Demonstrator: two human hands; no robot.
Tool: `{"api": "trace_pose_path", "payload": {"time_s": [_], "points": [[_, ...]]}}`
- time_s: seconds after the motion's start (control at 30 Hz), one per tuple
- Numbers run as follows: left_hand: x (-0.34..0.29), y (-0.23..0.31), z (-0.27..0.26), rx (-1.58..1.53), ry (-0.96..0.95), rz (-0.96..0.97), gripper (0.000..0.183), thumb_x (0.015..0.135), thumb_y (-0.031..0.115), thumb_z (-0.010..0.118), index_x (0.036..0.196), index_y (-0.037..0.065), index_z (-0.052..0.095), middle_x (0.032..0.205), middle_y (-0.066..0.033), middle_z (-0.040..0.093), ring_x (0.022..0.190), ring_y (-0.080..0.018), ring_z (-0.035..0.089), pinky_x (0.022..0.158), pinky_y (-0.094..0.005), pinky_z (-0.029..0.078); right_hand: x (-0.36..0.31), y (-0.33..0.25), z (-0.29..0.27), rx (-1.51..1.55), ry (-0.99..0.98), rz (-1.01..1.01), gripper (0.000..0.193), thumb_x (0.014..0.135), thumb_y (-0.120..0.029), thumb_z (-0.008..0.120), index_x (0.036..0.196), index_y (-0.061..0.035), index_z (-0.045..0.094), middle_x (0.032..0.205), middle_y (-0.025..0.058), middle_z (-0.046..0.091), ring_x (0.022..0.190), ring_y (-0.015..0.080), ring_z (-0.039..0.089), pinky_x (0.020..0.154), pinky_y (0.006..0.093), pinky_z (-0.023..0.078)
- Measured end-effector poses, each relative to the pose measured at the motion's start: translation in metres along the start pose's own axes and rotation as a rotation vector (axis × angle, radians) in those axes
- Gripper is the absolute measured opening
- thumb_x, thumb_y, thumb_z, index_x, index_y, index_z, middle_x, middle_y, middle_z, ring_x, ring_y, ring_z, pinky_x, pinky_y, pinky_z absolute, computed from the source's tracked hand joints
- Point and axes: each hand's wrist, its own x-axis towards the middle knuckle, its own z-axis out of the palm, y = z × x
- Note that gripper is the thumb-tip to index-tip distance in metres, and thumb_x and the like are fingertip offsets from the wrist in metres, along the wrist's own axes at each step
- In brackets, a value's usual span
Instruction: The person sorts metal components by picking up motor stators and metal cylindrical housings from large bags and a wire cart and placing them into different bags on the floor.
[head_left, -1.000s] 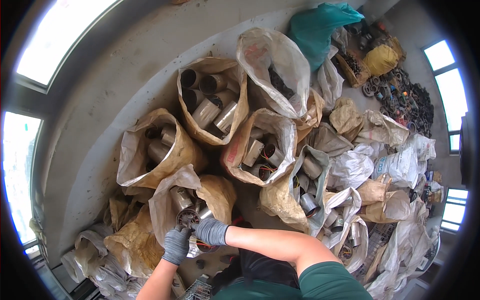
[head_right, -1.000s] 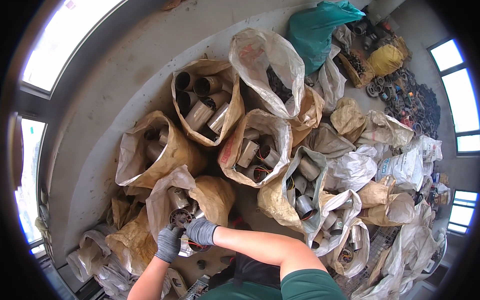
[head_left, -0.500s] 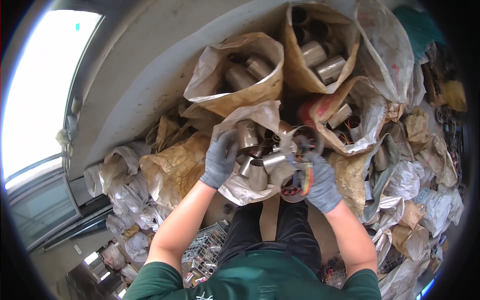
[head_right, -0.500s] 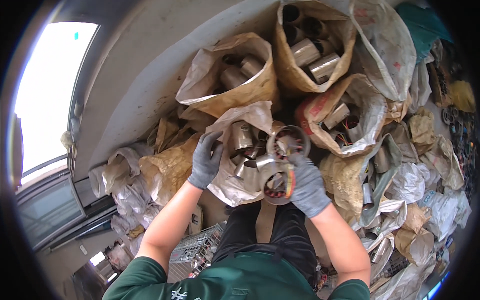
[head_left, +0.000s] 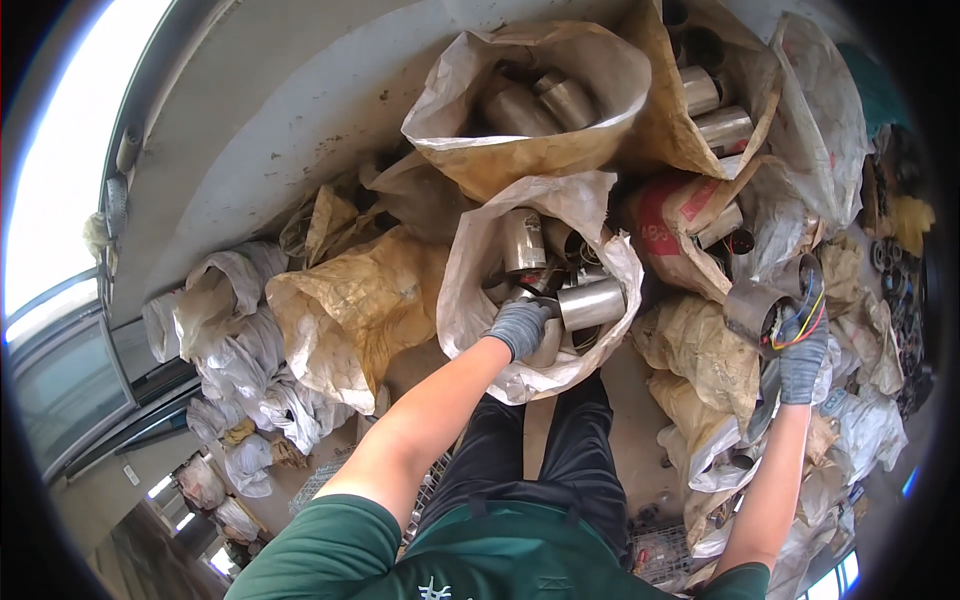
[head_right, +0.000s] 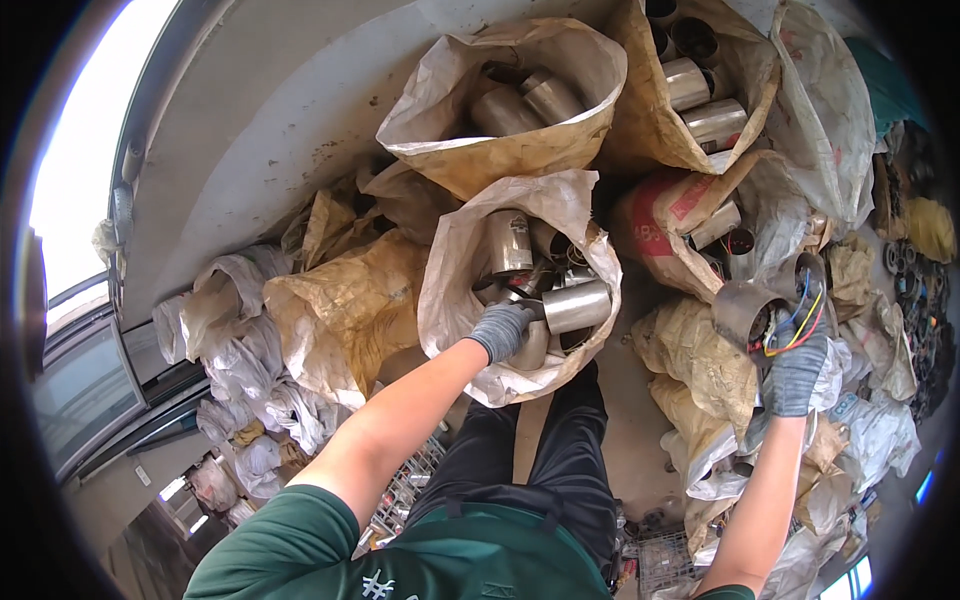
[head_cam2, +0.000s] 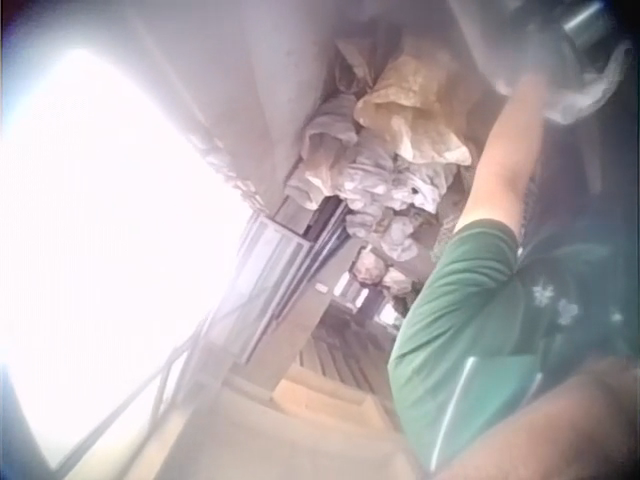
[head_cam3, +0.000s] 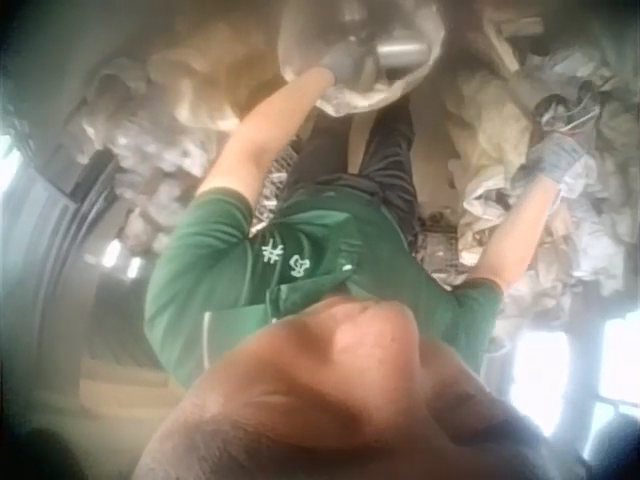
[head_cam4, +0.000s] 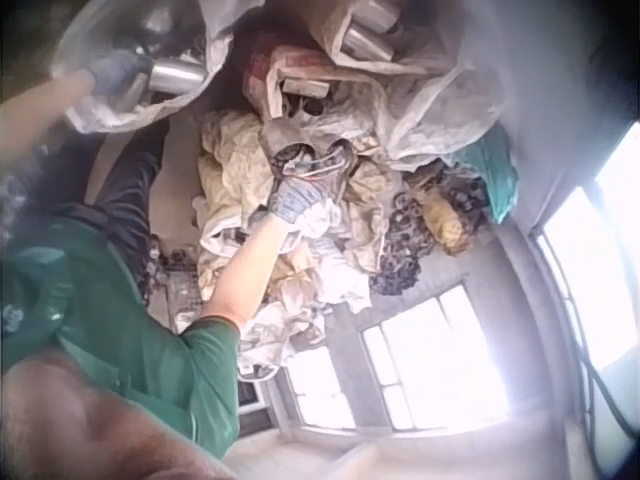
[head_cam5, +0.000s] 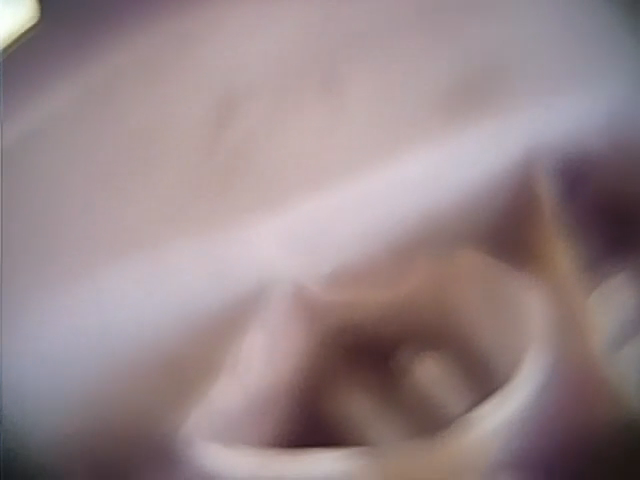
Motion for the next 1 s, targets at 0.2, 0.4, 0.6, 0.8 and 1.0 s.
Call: {"api": "trace_pose_path", "payload": {"time_s": [0.2, 0.4, 0.6, 0.8, 1.0], "points": [[-0.06, 0.028, -0.018, 0.089, 0.087, 0.152, 0.042, 0.082, 0.011, 0.067, 0.124, 0.014, 0.066, 0.106, -0.0105, 0.07, 0.104, -0.0289, 0.066, 0.084, -0.0422, 0.054, 0.104, 0.145, 0.019, -0.506, 0.045, -0.135, 0.047, 0.091, -0.007, 0.055, 0.137, -0.0012, 0.052, 0.123, 0.0198, 0.064, 0.115, 0.0292, 0.061, 0.099, 0.0361, 0.047], [-0.14, 0.012, -0.017, -0.049, 0.486, 0.135, 0.019, 0.08, 0.024, 0.072, 0.095, 0.012, 0.07, 0.094, -0.0093, 0.066, 0.096, -0.029, 0.064, 0.093, -0.0441, 0.048, 0.127, 0.14, 0.108, -0.746, -0.354, 0.127, 0.038, 0.097, -0.016, 0.052, 0.132, -0.0041, 0.055, 0.125, 0.0235, 0.063, 0.116, 0.0392, 0.059, 0.098, 0.0419, 0.048], [-0.17, 0.012, -0.001, -1.274, 0.746, -0.323, 0.017, 0.097, 0.019, 0.062, 0.106, 0.005, 0.063, 0.095, -0.0051, 0.065, 0.094, -0.0193, 0.064, 0.084, -0.0353, 0.05, 0.097, 0.177, 0.133, -0.907, -0.547, 0.075, 0.035, 0.099, -0.025, 0.045, 0.126, -0.006, 0.057, 0.124, 0.03, 0.061, 0.114, 0.0458, 0.06, 0.097, 0.0499, 0.049], [-0.171, -0.014, 0.039, -2.31, 0.529, -0.728, 0.04, 0.102, 0.039, 0.046, 0.127, 0.01, 0.056, 0.109, -0.0063, 0.068, 0.088, -0.0215, 0.067, 0.053, -0.0319, 0.055, 0.085, 0.119, 0.084, -0.699, -0.299, -0.216, 0.025, 0.095, -0.011, 0.058, 0.118, 0.0005, 0.062, 0.109, 0.0182, 0.068, 0.101, 0.0341, 0.063, 0.093, 0.0388, 0.049], [-0.195, -0.013, 0.044, -2.793, 0.296, -0.587, 0.043, 0.103, 0.042, 0.038, 0.132, 0.013, 0.053, 0.115, -0.0049, 0.067, 0.088, -0.0211, 0.067, 0.051, -0.0279, 0.052, 0.006, -0.133, 0.129, -0.159, -0.372, -0.585, 0.026, 0.089, -0.005, 0.067, 0.115, -0.0042, 0.066, 0.099, 0.0155, 0.064, 0.089, 0.0332, 0.063, 0.081, 0.0397, 0.052]]}}
